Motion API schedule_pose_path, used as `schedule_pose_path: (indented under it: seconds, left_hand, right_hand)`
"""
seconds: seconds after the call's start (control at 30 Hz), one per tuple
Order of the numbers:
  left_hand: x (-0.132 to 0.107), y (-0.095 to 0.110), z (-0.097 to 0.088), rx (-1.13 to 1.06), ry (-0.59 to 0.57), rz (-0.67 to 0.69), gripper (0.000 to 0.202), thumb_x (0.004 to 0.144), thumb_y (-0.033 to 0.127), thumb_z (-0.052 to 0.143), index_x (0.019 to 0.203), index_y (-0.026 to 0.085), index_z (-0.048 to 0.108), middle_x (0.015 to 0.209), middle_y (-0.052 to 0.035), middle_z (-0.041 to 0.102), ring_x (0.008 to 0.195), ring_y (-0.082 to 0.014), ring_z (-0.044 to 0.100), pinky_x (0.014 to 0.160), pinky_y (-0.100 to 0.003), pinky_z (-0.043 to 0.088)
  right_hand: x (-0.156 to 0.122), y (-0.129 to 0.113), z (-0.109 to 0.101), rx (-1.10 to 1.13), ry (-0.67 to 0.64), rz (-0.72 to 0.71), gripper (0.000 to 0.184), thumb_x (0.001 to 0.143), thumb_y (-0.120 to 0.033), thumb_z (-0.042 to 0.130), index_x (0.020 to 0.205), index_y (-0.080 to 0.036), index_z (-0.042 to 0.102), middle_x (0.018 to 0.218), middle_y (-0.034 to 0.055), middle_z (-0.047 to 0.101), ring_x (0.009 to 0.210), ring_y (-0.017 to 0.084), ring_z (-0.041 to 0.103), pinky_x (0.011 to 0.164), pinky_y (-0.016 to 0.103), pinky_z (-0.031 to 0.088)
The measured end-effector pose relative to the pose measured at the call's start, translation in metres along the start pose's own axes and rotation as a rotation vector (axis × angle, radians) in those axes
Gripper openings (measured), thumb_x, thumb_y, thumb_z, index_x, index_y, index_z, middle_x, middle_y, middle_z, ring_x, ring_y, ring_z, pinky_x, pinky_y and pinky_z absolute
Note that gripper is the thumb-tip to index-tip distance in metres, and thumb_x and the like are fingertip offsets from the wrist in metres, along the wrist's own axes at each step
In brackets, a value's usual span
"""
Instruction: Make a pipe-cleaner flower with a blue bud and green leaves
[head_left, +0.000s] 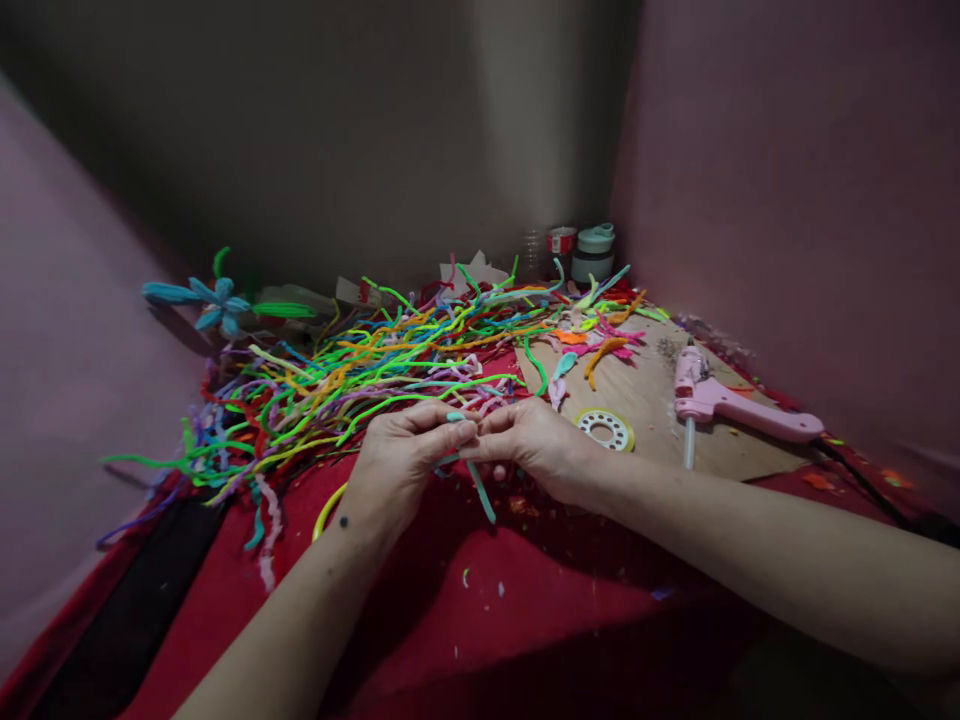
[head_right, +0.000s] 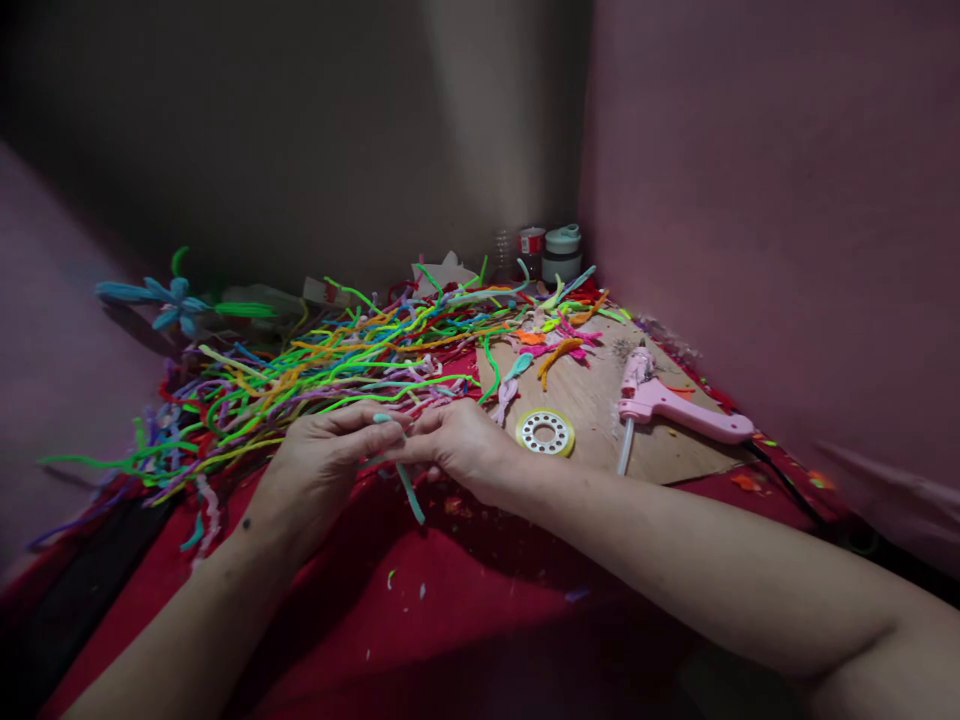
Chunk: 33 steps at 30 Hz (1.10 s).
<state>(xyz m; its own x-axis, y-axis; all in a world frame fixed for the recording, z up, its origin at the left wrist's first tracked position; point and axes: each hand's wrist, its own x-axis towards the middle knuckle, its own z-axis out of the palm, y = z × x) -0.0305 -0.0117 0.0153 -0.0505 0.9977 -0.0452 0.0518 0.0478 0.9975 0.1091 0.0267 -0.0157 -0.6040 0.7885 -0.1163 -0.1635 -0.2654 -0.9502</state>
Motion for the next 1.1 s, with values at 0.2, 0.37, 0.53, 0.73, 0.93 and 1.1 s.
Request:
schedule_pose_path:
  seconds: [0.2, 0.37, 0.53, 0.73, 0.93, 1.1]
  left_hand:
    - [0.001, -0.002, -0.004, -0.015, -0.017, -0.016, 0.016, 0.066, 0.026, 0.072, 0.062, 0.013, 0.064, 0.060, -0.0002, 0.059, 0.054, -0.0121, 0.054, 0.056, -0.026, 0.045]
    - [-0.003, -0.002, 0.001, 0.192, 0.035, 0.047, 0.019, 0.068, 0.029, 0.069, 0.058, 0.015, 0.062, 0.057, 0.0010, 0.055, 0.054, -0.0114, 0.049, 0.053, -0.024, 0.040]
    - [-0.008, 0.000, 0.006, 0.502, 0.188, 0.307, 0.019, 0.068, 0.025, 0.068, 0.052, 0.017, 0.062, 0.058, 0.0003, 0.054, 0.061, -0.0125, 0.048, 0.056, -0.023, 0.037]
    - [-0.006, 0.009, -0.001, 0.247, -0.048, 0.077, 0.008, 0.065, 0.024, 0.068, 0.065, 0.016, 0.068, 0.064, -0.0012, 0.060, 0.062, -0.0145, 0.053, 0.060, -0.025, 0.043]
    - [-0.007, 0.004, 0.001, 0.419, 0.099, 0.277, 0.008, 0.067, 0.021, 0.066, 0.061, 0.017, 0.068, 0.065, -0.0015, 0.061, 0.064, -0.0143, 0.054, 0.061, -0.024, 0.041]
    - [-0.007, -0.001, 0.007, 0.491, 0.167, 0.387, 0.012, 0.069, 0.023, 0.066, 0.058, 0.019, 0.067, 0.064, -0.0009, 0.060, 0.064, -0.0142, 0.054, 0.059, -0.023, 0.040]
  right_hand:
    - [-0.001, -0.004, 0.002, 0.102, -0.058, 0.026, 0.026, 0.054, -0.029, 0.079, 0.052, -0.011, 0.060, 0.048, -0.0019, 0.056, 0.042, 0.005, 0.044, 0.046, 0.021, 0.031]
    - [-0.001, -0.005, 0.002, 0.116, -0.084, 0.142, 0.023, 0.048, -0.021, 0.078, 0.054, -0.012, 0.058, 0.045, -0.0039, 0.053, 0.039, 0.006, 0.043, 0.044, 0.022, 0.030]
    - [-0.001, -0.005, 0.004, 0.098, -0.057, 0.110, 0.019, 0.050, -0.017, 0.073, 0.048, -0.013, 0.054, 0.041, -0.0053, 0.048, 0.037, 0.006, 0.040, 0.042, 0.022, 0.029]
    - [-0.007, -0.013, 0.006, -0.011, 0.039, 0.070, 0.021, 0.056, -0.019, 0.072, 0.046, -0.013, 0.054, 0.040, -0.0038, 0.051, 0.036, 0.005, 0.040, 0.040, 0.020, 0.028]
    - [-0.008, -0.015, 0.008, -0.009, 0.065, 0.110, 0.017, 0.055, -0.009, 0.062, 0.043, -0.015, 0.051, 0.036, -0.0044, 0.048, 0.032, 0.006, 0.038, 0.037, 0.020, 0.028]
    - [-0.008, -0.014, 0.009, 0.006, 0.059, 0.136, 0.014, 0.053, -0.007, 0.058, 0.043, -0.015, 0.052, 0.035, -0.0040, 0.048, 0.033, 0.007, 0.039, 0.037, 0.021, 0.029]
